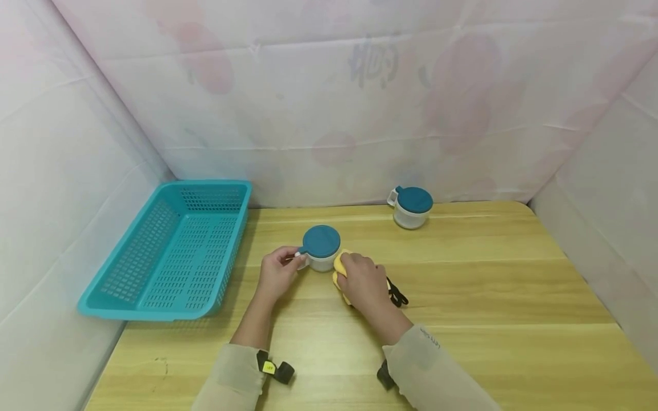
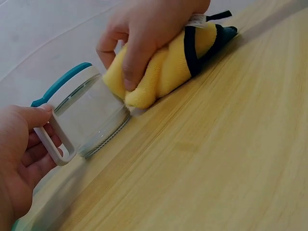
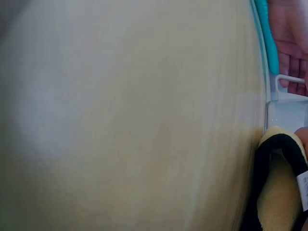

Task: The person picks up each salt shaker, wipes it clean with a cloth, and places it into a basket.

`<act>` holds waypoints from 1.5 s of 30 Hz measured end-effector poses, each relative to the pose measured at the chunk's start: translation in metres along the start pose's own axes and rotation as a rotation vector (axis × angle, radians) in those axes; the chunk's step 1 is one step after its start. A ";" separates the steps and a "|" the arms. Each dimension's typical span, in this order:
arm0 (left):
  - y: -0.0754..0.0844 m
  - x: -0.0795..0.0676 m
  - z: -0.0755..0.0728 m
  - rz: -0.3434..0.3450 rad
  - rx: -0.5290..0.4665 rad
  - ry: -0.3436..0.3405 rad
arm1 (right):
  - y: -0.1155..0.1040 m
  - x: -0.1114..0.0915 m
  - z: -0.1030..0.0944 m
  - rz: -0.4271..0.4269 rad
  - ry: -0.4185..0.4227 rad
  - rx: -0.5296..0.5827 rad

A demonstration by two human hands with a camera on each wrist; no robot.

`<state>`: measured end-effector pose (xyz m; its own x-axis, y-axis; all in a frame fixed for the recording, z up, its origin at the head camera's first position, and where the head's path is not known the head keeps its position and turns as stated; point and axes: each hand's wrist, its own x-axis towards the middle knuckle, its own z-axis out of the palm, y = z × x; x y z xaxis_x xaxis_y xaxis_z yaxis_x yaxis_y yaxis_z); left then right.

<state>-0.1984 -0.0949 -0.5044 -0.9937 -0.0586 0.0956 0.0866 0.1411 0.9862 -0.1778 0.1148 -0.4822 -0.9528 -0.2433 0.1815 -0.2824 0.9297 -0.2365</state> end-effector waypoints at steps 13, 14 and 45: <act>0.000 0.000 0.000 -0.023 0.006 0.009 | -0.001 -0.005 -0.002 0.032 -0.118 -0.023; 0.001 0.000 0.000 -0.027 0.008 0.011 | 0.000 -0.003 -0.002 0.034 -0.105 0.004; -0.005 -0.003 -0.011 0.087 0.069 0.056 | -0.046 -0.001 0.010 0.149 0.003 0.357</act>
<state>-0.1953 -0.1066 -0.5079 -0.9768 -0.0981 0.1902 0.1657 0.2155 0.9623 -0.1647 0.0698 -0.4808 -0.9862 -0.1114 0.1223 -0.1620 0.7998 -0.5780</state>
